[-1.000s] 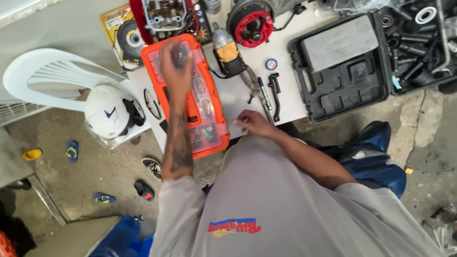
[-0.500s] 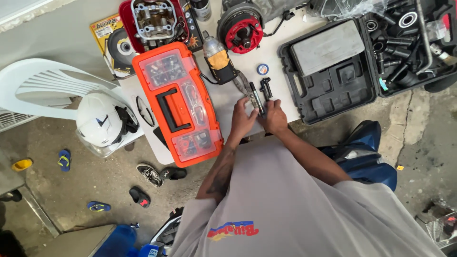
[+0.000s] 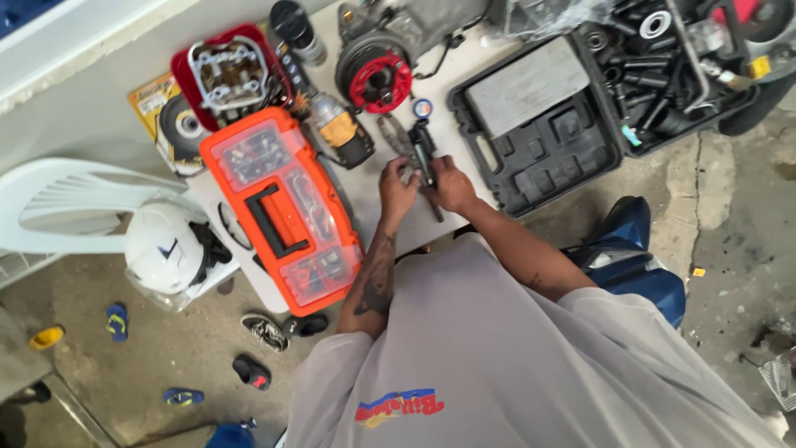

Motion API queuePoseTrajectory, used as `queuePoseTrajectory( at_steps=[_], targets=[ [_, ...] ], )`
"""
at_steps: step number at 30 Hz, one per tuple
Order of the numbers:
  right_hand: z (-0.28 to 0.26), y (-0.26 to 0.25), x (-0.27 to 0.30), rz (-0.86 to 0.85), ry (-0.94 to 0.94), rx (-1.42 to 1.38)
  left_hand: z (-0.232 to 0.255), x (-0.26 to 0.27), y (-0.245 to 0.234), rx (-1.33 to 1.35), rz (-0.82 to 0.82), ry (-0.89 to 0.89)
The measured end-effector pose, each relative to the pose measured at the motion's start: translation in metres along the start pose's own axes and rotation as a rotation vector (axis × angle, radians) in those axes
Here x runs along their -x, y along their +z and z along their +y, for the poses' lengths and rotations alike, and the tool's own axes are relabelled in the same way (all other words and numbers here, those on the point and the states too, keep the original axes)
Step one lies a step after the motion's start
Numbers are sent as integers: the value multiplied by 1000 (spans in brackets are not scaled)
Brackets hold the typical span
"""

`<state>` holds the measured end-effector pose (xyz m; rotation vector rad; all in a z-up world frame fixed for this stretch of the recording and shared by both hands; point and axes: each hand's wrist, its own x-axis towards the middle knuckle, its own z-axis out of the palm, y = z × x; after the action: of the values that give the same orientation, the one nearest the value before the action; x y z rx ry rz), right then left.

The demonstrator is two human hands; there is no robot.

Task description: Organize tools and engine parts on a workbench.

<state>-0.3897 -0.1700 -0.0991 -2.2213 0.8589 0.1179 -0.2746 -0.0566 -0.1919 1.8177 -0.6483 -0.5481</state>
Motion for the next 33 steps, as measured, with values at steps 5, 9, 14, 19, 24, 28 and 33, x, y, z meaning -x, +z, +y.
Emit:
queuePoseTrajectory(
  at_steps=[5,9,14,19,24,28,33],
  targets=[
    [21,-27,11,-22,-127,-121,46,18,-14,-147,35,76],
    [51,-79,23,-105,-113,-416,68,37,-9,-92,124,38],
    [132,-134,16,-17,69,-231,108,43,25,-82,156,-193],
    [205,-177,20,179,-17,-417,127,35,76,-16,213,-295],
    [258,-182,40,222,192,-297,129,36,109,87,20,-154],
    [276,-164,62,487,-4,-606,132,35,111,77,-105,-149],
    [287,-178,94,456,319,-765,138,34,107,49,-278,-175]
  ],
)
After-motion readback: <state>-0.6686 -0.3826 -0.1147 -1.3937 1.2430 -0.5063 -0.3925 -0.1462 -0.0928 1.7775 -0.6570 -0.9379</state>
